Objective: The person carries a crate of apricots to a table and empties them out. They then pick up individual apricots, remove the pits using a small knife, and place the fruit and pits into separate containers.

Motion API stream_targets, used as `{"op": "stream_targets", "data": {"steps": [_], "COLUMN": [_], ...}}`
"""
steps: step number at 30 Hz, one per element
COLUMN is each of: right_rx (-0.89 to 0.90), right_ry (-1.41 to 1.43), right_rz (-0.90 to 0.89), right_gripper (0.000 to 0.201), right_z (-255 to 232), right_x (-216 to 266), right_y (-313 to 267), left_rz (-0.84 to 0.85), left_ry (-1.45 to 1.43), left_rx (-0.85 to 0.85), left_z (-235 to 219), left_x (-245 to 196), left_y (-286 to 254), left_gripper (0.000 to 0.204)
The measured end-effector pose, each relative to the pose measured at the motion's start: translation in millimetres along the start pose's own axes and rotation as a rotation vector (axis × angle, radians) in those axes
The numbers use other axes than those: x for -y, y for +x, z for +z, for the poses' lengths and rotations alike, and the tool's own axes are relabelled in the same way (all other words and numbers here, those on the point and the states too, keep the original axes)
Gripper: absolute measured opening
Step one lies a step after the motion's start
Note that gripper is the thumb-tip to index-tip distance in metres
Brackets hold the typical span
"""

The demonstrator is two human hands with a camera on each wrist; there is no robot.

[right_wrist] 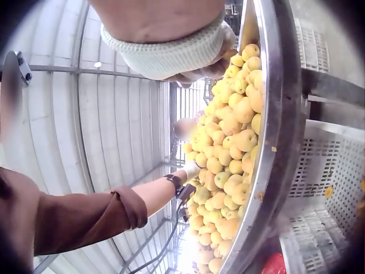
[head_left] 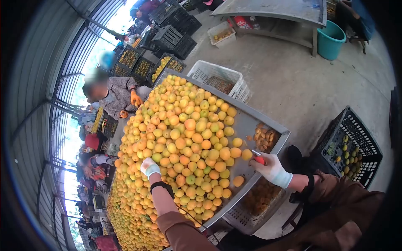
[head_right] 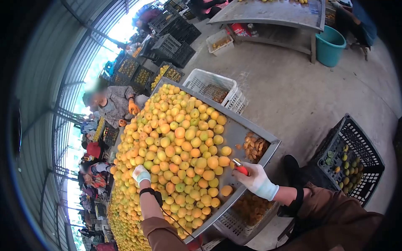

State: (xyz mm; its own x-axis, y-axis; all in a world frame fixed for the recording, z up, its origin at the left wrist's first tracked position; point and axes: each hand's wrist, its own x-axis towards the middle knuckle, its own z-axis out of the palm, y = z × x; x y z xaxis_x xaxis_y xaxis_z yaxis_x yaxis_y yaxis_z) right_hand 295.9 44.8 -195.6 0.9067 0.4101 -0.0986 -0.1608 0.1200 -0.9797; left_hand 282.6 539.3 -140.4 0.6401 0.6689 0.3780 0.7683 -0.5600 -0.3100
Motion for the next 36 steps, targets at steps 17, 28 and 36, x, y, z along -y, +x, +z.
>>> {"op": "stream_targets", "data": {"steps": [17,28,36], "right_rx": [0.036,-0.033,-0.004], "right_ry": [0.052,0.115,-0.008], "right_rz": [0.068,-0.090,-0.029], "right_gripper": [0.019,0.025,0.030], "right_z": [5.2,7.5,3.7], "right_x": [-1.8,-16.6,-0.7], "right_y": [4.7,-0.2,-2.3], "left_rz": [0.233,0.274,-0.067], "left_ry": [-0.910,0.045,-0.084], "left_rx": [0.171,0.420,0.873], "left_z": [-53.3,-53.6,0.6], "left_x": [44.0,-10.8,7.7], "left_y": [-78.6,-97.8,-46.3], "left_gripper": [0.019,0.040,0.061]}}
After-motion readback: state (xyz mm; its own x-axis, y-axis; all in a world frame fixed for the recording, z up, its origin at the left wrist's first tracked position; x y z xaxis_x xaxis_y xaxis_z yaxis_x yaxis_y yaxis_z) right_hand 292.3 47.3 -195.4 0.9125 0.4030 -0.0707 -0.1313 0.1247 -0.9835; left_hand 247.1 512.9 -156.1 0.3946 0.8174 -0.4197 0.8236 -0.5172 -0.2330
